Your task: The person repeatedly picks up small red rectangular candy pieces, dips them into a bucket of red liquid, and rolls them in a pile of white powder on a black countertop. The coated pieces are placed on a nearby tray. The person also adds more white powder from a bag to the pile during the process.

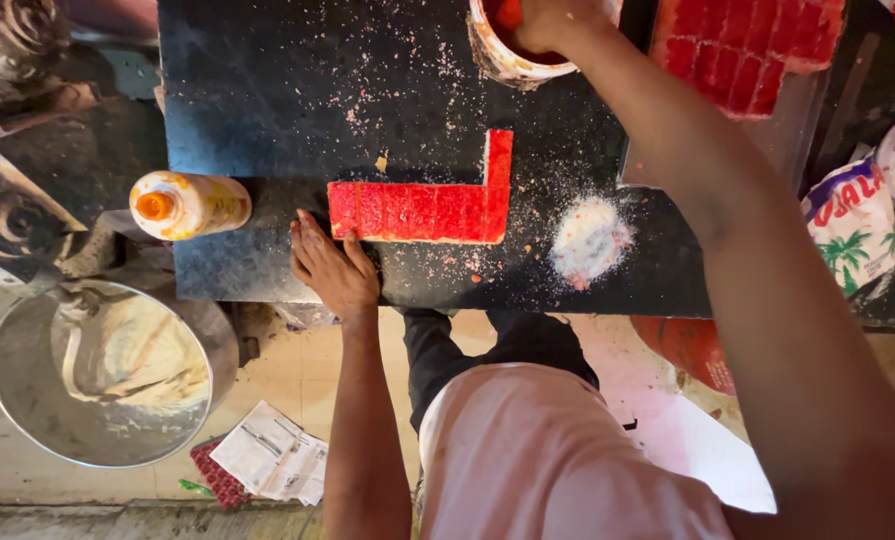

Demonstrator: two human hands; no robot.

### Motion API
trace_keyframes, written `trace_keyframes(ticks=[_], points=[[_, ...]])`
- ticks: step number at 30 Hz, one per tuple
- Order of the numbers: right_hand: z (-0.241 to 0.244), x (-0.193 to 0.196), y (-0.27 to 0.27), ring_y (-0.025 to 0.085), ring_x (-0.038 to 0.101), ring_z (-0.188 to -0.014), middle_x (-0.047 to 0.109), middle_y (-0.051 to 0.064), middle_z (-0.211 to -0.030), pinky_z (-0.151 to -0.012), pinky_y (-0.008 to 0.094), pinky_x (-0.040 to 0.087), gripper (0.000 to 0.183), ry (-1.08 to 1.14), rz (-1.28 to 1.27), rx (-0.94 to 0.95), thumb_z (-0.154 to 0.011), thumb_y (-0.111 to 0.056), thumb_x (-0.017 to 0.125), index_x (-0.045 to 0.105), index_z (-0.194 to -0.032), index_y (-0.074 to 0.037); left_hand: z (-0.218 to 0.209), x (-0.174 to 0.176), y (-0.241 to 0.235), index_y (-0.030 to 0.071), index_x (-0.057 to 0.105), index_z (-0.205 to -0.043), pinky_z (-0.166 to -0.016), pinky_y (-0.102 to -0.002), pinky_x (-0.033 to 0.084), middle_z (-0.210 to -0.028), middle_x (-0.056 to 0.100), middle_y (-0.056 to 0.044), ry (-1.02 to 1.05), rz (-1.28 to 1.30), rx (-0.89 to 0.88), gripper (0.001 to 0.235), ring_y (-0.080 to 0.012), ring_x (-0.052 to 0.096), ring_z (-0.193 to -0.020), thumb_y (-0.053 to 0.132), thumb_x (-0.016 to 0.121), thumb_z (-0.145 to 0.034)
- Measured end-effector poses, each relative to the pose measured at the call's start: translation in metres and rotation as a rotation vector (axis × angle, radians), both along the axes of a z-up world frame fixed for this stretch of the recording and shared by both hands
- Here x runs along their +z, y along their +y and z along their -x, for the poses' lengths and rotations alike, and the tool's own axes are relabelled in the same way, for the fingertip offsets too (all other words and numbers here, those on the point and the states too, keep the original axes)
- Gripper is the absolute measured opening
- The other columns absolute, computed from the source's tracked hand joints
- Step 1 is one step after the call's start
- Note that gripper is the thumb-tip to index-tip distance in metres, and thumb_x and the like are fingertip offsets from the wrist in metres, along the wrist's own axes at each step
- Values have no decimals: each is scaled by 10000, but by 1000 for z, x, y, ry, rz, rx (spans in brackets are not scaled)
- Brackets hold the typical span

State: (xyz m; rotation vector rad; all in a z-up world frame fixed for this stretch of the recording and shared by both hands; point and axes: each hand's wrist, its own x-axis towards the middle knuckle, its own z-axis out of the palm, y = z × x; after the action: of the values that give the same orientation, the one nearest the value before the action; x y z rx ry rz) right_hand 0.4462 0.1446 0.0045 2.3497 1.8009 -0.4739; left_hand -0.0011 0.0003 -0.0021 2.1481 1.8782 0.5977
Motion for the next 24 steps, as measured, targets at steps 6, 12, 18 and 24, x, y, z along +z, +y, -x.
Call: trace_keyframes(ticks=[6,12,18,24], points=[[-58,-44,5,131,709,-988,741,4,-1125,-772,321,620,333,1120,18,-430,-971,-362,736,699,-1239,-168,2,-2,-1,-50,320,-1595,-1234,-533,245,-1659,382,-188,-23,-18,-9,640,-370,367,-1529,394,383,-1138],[-56,-74,13,150,729,-721,762,45,-863,-644,324,591,276,666,-102,-333,-921,-229,675,786,-1160,-146,0,-3,-2,-40,326,-1592,-1243,-540,250,-1664,391,-177,-8,-65,-9,621,-373,375,-1530,381,399,-1143],[-55,12,-63,158,688,-914,675,72,-1055,-775,335,578,376,808,-279,-413,-933,-163,755,613,-1269,-73,2,-3,-3,-34,301,-1614,-1230,-559,234,-1663,371,-213,-46,-23,2,663,-385,355,-1539,431,370,-1147],[4,113,-232,187,655,-1162,588,117,-1314,-949,366,581,642,1036,-603,-273,-932,-46,813,414,-1433,-10,1,4,-3,-12,296,-1623,-1230,-557,240,-1667,379,-218,-50,-14,1,665,-380,359,-1531,454,336,-1149]])
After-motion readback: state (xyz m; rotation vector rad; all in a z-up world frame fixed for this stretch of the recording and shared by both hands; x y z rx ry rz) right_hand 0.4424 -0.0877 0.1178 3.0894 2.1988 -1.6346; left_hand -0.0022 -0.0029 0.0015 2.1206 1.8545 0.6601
